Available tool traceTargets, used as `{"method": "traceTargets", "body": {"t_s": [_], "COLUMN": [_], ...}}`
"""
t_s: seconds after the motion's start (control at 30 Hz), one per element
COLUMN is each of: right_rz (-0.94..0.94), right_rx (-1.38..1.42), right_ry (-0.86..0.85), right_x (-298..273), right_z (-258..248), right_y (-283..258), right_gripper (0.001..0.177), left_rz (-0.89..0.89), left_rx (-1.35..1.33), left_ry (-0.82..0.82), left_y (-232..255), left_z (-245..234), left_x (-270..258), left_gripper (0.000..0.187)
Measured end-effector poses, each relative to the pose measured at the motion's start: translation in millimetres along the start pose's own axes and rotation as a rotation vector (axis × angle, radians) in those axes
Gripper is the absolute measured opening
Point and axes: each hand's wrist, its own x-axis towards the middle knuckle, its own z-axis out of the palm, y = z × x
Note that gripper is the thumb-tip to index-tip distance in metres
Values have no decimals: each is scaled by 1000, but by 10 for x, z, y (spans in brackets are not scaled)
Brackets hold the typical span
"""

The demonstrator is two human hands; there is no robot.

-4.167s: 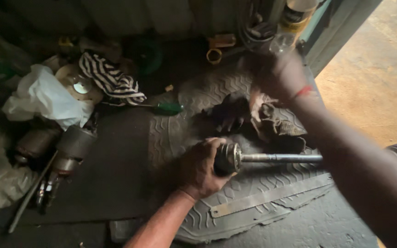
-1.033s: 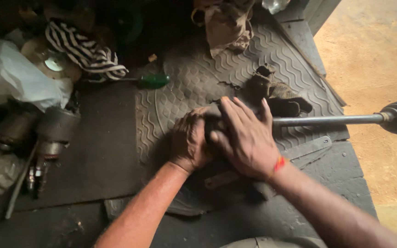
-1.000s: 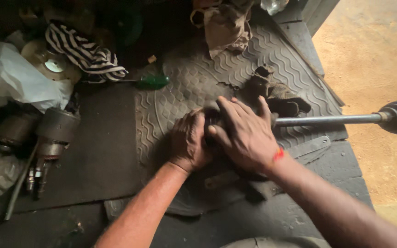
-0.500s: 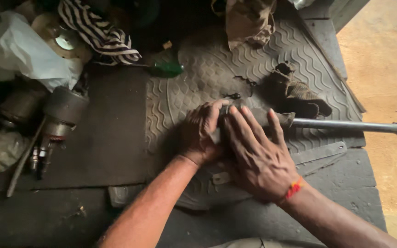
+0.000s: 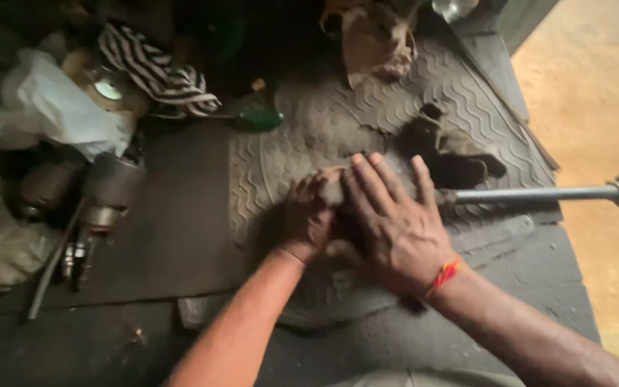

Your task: The person cleans a metal rod with a rubber boot using a rag and a flat metal tool. They repeatedly wipe the rod and use the tool to scrape or pry at the boot's edge, then wipe again. The rod is held and rotated during the process.

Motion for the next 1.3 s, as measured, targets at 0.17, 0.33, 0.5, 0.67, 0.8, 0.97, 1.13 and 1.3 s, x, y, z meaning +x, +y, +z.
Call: {"method": "traceTargets", "body": {"t_s": [0.17, 0.33, 0.5, 0.67, 0.8, 0.97, 1.13, 1.3], "right_rz": [-133, -109, 83, 226, 351, 244, 182, 22], "right_rx": [19, 127, 344, 415, 529, 315, 375, 246], "right_ry": [0, -167, 28, 285, 461, 464, 413, 222], "right_x": [-355, -717, -704, -486, -135, 173, -181, -441], "right_z": [21, 59, -21, -198, -151, 55, 18, -5], "right_y": [-32, 153, 355, 370, 449, 186, -65, 123], "right_gripper": [80, 67, 34, 17, 21, 23, 48, 53], "left_rz": [-62, -96, -75, -74, -70, -24, -76, -106], "left_rx": [-230, -287, -251, -220, -197, -185, -175, -285], "left_ry": [-10, -5, 30, 42, 29, 4, 2, -32], "left_y": [148, 285, 329, 321, 287, 219, 238, 286], "left_z": [-222, -351, -374, -360, -309, -334, -308, -395], "left_x": [162, 260, 317, 317, 271, 235, 216, 350], "left_gripper": [53, 81, 79, 78, 67, 61, 56, 73]}}
